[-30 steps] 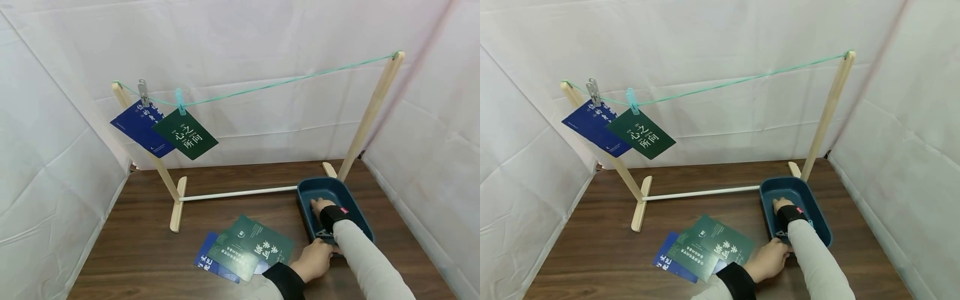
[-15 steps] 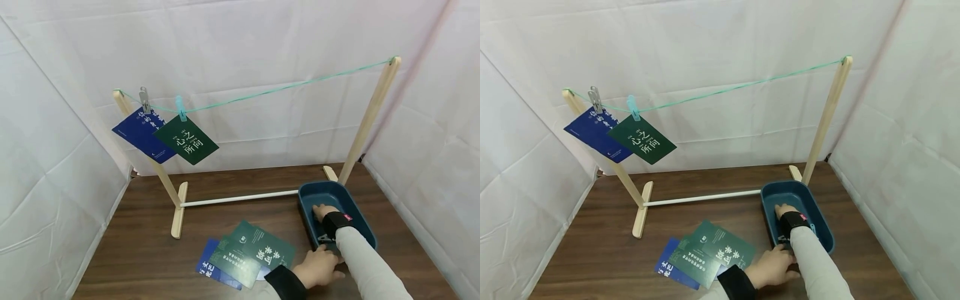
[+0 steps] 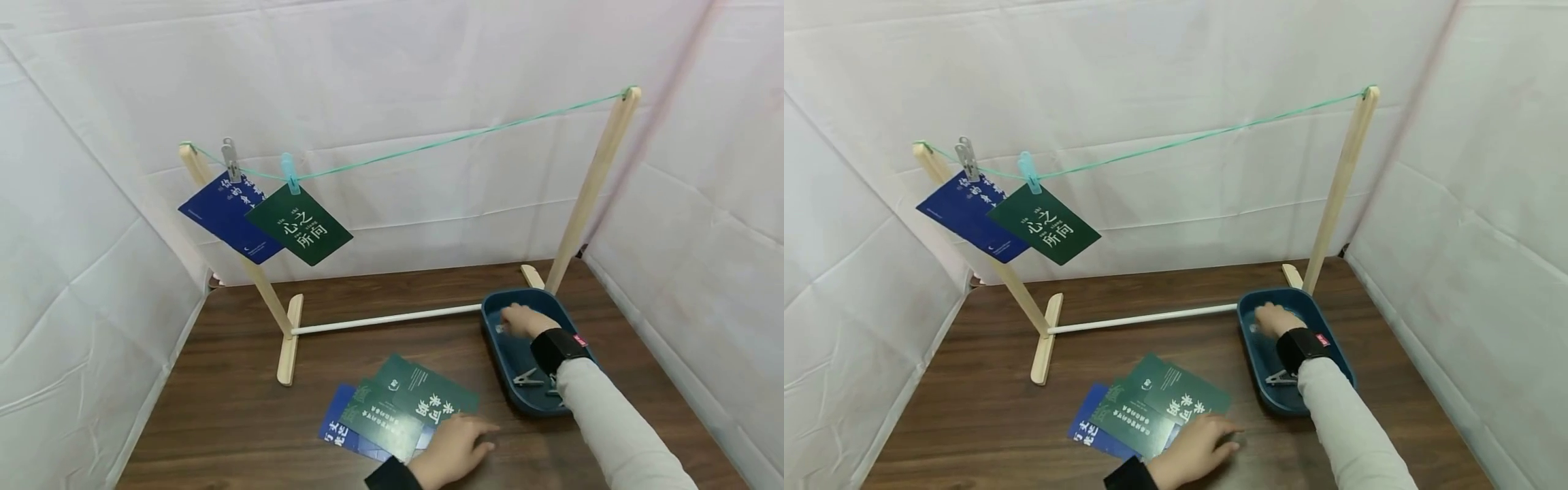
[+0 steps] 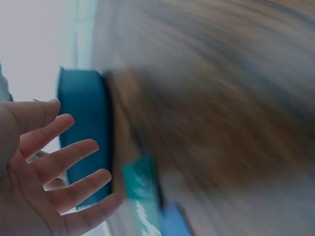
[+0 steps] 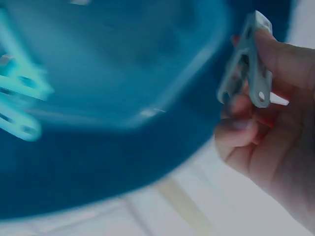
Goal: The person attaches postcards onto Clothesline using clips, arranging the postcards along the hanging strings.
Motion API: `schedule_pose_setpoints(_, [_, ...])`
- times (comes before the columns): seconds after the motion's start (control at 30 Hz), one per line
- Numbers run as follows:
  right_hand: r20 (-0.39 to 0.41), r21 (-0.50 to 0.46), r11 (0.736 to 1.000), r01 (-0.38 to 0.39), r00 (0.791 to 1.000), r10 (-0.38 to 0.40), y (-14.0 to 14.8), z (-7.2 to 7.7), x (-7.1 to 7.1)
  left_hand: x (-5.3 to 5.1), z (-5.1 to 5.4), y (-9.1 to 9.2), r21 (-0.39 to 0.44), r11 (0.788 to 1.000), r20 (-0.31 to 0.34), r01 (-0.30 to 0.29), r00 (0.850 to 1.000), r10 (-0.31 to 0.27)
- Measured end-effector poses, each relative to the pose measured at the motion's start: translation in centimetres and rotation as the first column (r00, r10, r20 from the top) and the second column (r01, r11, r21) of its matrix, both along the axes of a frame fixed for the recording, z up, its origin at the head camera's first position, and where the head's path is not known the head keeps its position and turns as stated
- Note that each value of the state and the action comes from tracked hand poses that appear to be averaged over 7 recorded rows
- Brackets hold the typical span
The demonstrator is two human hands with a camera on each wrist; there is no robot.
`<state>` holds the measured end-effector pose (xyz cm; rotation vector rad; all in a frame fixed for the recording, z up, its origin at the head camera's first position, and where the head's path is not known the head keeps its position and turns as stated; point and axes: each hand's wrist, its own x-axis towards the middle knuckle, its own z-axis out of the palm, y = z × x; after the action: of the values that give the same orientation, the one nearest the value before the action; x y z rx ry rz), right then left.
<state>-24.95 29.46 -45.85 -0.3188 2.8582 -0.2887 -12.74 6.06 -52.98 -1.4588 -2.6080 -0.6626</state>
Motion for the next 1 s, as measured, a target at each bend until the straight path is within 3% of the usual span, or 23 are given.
schedule_pose_setpoints(0.1, [-0.108, -0.001, 0.998, -0.056, 0.993, 0.056, -1.5, 1.3, -0.1, -0.2, -0.7, -2.2, 0.033, 0.998, 0.048, -0.062, 0.997, 0.06])
schedule_pose_setpoints(0.17, [-0.184, 0.0, 0.993, -0.117, 0.976, 0.115, -3.0, 2.2, 0.2, -0.4, -0.9, -3.4, 0.055, 0.991, 0.073, -0.124, 0.99, 0.119])
schedule_pose_setpoints(0.23, [-0.241, -0.01, 0.984, -0.179, 0.955, 0.172, -4.7, 3.1, 0.9, -0.9, -1.0, -4.5, 0.077, 0.975, 0.091, -0.206, 0.976, 0.199])
schedule_pose_setpoints(0.3, [-0.276, -0.022, 0.969, -0.245, 0.933, 0.229, -6.4, 3.9, 1.9, -1.5, -1.1, -5.7, 0.094, 0.948, 0.098, -0.305, 0.95, 0.296])
schedule_pose_setpoints(0.37, [-0.306, -0.032, 0.95, -0.31, 0.908, 0.286, -8.1, 4.6, 2.9, -2.2, -1.1, -6.8, 0.107, 0.898, 0.113, -0.426, 0.903, 0.415])
schedule_pose_setpoints(0.43, [-0.327, -0.047, 0.938, -0.344, 0.892, 0.311, -9.5, 5.2, 4.0, -3.0, -1.2, -7.9, 0.125, 0.839, 0.15, -0.53, 0.846, 0.512])
schedule_pose_setpoints(0.53, [-0.382, -0.077, 0.931, -0.357, 0.873, 0.304, -11.2, 6.2, 5.8, -3.9, -1.5, -9.2, 0.147, 0.758, 0.196, -0.636, 0.77, 0.608])
schedule_pose_setpoints(0.6, [-0.41, -0.133, 0.928, -0.347, 0.872, 0.267, -12.1, 6.9, 7.3, -4.3, -1.9, -9.7, 0.144, 0.72, 0.226, -0.679, 0.731, 0.644])
schedule_pose_setpoints(0.7, [-0.476, -0.235, 0.891, -0.387, 0.846, 0.241, -12.8, 7.6, 9.5, -4.5, -2.3, -10.2, 0.1, 0.682, 0.263, -0.724, 0.681, 0.684])
schedule_pose_setpoints(0.77, [-0.535, -0.283, 0.843, -0.457, 0.805, 0.257, -13.0, 7.9, 10.9, -4.6, -2.3, -10.6, 0.058, 0.659, 0.308, -0.75, 0.641, 0.703])
schedule_pose_setpoints(0.83, [-0.585, -0.318, 0.783, -0.535, 0.761, 0.282, -13.0, 8.0, 11.9, -4.6, -2.0, -11.0, 0.022, 0.644, 0.34, -0.765, 0.612, 0.714])
schedule_pose_setpoints(0.9, [-0.611, -0.346, 0.729, -0.591, 0.731, 0.303, -13.0, 7.9, 12.4, -4.6, -1.7, -11.5, -0.018, 0.631, 0.358, -0.776, 0.584, 0.729])
schedule_pose_setpoints(0.93, [-0.612, -0.359, 0.714, -0.601, 0.729, 0.306, -13.1, 7.8, 12.6, -4.7, -1.6, -11.7, -0.035, 0.625, 0.354, -0.78, 0.575, 0.738])
schedule_pose_setpoints(1.0, [-0.589, -0.397, 0.703, -0.59, 0.751, 0.298, -13.1, 7.6, 12.6, -4.9, -1.4, -12.1, -0.046, 0.616, 0.353, -0.787, 0.563, 0.747])
